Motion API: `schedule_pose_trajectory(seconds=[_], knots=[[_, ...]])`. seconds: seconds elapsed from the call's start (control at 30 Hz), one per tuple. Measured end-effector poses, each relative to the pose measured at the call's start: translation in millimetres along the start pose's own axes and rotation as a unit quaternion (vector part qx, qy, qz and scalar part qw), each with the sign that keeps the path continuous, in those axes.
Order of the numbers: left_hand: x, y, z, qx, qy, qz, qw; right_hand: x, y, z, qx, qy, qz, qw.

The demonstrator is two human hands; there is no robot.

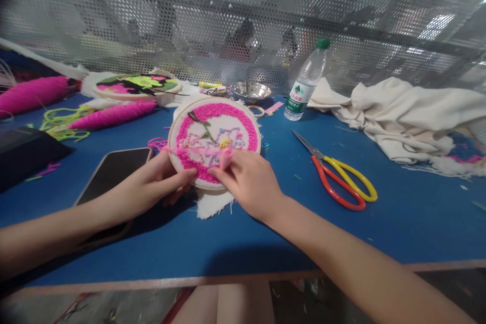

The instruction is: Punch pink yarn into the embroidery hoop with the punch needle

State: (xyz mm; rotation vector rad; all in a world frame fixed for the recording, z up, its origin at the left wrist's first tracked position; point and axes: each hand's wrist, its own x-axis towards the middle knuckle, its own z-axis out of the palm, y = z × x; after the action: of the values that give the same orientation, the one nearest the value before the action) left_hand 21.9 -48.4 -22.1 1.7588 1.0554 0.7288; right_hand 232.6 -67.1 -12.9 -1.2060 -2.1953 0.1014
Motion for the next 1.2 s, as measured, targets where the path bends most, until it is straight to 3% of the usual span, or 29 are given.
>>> schedule_pose_trajectory(seconds=[0.07,0.17,0.53,1.0,1.2], knots=[[1,1,-0.5,0.003,-0.002,-0.019,1.0,0,0,-2,0.051,0.023,0.039,0.998],[4,1,-0.3,0.009,0.003,-0.03,1.0,-2,-1,-5,0.083,0.058,0.039,0.994],[4,-1,-0.4,0.033,0.008,-0.05,0.998,-3,-3,-12,0.072,0.097,0.038,0.992],[4,-1,-0.5,0.024,0.004,-0.051,0.998,-3,-2,-13,0.059,0.084,0.026,0.994],[0,5,2.1,0.027,0.031,0.019,0.999,-1,-2,-5,-0.052,-0.019,0.019,0.998]])
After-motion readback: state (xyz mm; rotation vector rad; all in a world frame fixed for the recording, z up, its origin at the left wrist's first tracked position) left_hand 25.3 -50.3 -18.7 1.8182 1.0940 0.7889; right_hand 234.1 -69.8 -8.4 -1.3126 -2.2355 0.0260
